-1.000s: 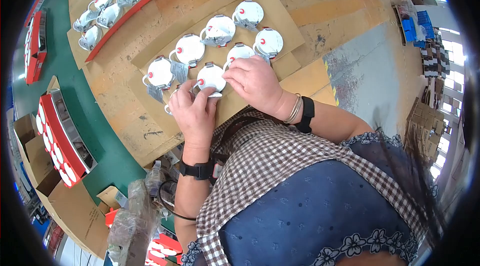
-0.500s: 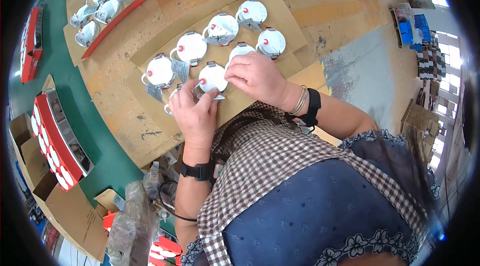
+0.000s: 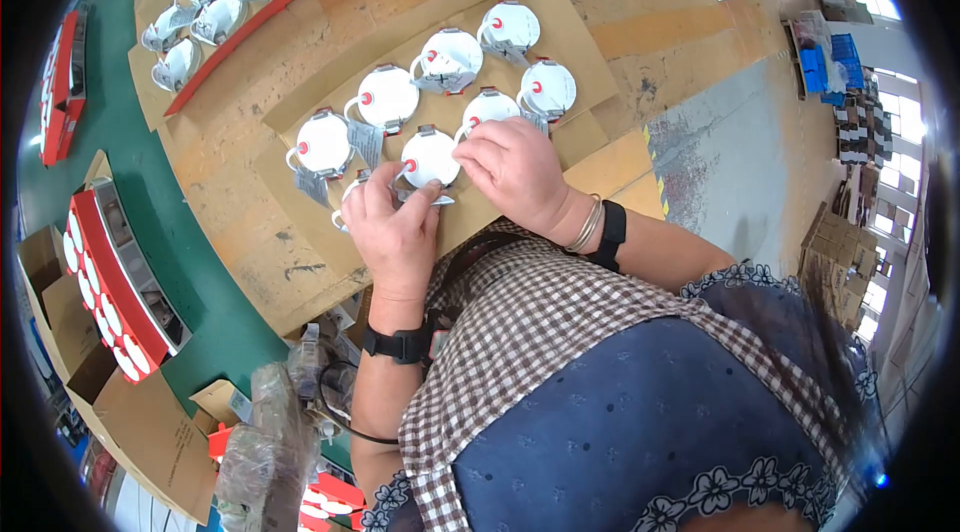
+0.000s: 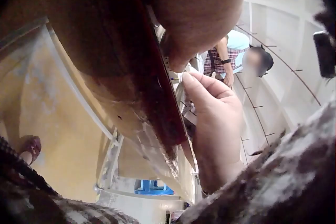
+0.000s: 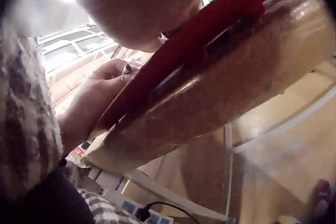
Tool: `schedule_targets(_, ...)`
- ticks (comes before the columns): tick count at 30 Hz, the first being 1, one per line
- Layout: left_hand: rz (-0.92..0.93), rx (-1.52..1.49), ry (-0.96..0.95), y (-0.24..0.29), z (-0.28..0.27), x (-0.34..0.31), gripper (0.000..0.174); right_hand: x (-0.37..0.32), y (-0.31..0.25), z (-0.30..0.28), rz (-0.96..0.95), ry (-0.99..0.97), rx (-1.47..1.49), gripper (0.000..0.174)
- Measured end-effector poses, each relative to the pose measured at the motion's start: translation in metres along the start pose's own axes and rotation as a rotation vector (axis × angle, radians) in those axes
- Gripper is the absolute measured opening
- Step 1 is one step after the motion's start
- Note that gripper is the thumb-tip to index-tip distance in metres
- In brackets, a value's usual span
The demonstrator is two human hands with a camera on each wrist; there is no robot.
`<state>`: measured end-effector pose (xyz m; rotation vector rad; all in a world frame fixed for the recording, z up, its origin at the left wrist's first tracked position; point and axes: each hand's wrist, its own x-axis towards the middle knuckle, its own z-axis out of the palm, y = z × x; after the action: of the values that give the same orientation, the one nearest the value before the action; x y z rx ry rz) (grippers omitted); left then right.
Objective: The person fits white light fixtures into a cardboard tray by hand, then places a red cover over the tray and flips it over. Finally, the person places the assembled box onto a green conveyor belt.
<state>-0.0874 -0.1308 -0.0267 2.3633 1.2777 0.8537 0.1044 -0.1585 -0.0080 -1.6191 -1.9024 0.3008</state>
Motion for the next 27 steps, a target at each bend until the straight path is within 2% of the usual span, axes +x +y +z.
schedule_targets(10, -0.028, -0.012, -0.045, 0.002, 0.003, -0.01, 0.017, -0.008, -0.004, 0.0, 0.073, 0.014, -0.019, 0.009)
schedule_targets(15, -0.041, 0.0, -0.037, 0.007, 0.005, -0.009, 0.017, -0.006, 0.005, -0.008, 0.07, -0.067, 0.102, 0.006)
schedule_targets(27, -0.04, -0.003, -0.047, 0.006, 0.002, -0.009, 0.019, -0.006, 0.006, -0.007, 0.095, -0.058, 0.144, 0.007)
